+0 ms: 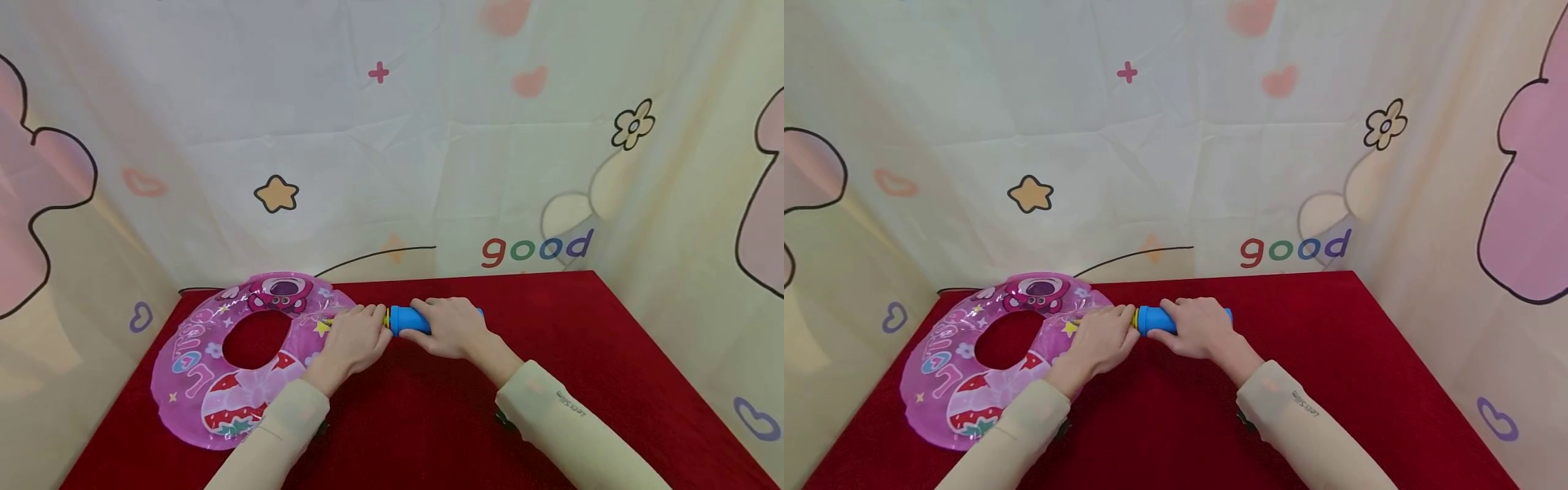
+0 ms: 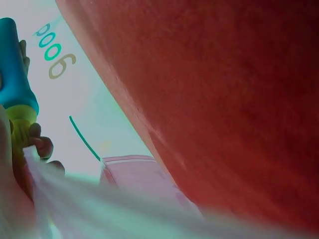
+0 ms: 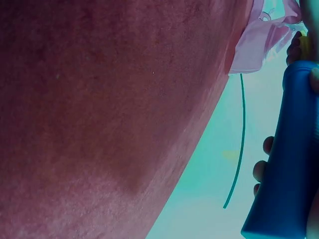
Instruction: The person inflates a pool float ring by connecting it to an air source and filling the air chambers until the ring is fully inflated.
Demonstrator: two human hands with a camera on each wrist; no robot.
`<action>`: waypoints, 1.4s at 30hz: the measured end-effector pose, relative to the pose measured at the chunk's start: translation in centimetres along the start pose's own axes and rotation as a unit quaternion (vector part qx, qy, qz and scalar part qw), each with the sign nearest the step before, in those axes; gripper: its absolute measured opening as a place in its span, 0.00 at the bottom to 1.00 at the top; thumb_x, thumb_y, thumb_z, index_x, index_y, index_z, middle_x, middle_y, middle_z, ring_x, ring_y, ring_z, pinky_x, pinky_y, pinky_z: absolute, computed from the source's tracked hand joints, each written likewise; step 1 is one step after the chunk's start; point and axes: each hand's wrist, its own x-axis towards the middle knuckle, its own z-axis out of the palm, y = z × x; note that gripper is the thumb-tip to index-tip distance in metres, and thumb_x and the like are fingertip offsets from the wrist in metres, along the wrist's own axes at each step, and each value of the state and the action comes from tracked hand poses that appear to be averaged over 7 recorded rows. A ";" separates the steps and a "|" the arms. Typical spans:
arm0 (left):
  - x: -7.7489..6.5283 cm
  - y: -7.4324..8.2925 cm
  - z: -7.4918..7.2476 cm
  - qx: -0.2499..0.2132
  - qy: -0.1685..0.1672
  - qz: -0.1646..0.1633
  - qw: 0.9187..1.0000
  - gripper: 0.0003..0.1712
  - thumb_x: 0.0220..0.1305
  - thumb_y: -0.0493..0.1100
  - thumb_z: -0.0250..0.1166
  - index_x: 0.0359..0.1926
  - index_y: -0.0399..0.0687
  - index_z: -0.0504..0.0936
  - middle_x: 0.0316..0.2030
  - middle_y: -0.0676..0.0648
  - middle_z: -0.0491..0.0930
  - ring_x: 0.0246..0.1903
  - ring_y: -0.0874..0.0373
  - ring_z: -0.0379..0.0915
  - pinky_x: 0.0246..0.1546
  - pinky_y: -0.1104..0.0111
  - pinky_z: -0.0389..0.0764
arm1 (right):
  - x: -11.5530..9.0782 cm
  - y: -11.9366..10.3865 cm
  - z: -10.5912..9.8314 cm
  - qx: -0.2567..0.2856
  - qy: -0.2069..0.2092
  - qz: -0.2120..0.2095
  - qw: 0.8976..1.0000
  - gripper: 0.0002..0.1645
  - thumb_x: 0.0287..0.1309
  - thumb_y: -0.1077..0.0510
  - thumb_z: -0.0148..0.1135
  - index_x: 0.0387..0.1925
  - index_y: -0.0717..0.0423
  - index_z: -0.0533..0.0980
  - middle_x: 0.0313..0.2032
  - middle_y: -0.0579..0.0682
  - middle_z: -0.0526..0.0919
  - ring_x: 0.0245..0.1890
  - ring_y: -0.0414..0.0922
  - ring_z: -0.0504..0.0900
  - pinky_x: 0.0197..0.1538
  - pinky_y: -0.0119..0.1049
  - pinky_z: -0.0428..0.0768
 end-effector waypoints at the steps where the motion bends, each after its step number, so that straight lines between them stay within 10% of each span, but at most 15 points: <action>1: 0.0 0.0 0.0 -0.005 0.001 -0.002 1.000 0.15 0.69 0.49 0.53 0.44 0.44 0.78 0.33 0.48 0.79 0.32 0.55 0.73 0.36 0.62 0.79 | 0.0 -0.1 0.0 0.001 -0.001 0.000 1.000 0.34 0.63 0.27 0.55 0.55 0.47 0.78 0.38 0.47 0.84 0.29 0.41 0.80 0.32 0.37 0.77; 24: -2.1 -5.3 0.4 -0.037 0.031 -0.020 0.999 0.10 0.59 0.49 0.60 0.27 0.55 0.68 0.17 0.57 0.62 0.20 0.60 0.61 0.21 0.68 0.65 | -4.3 7.6 0.5 0.053 -0.016 0.009 0.998 0.32 0.62 0.28 0.59 0.53 0.46 0.78 0.38 0.43 0.85 0.31 0.39 0.79 0.33 0.36 0.76; 42: -0.9 -2.3 -0.5 -0.023 -0.009 -0.014 1.000 0.08 0.63 0.46 0.56 0.31 0.50 0.69 0.21 0.54 0.64 0.21 0.59 0.62 0.22 0.67 0.66 | -1.5 2.5 -0.2 0.017 -0.016 0.002 1.000 0.35 0.63 0.29 0.58 0.58 0.48 0.77 0.42 0.47 0.85 0.32 0.42 0.80 0.34 0.37 0.77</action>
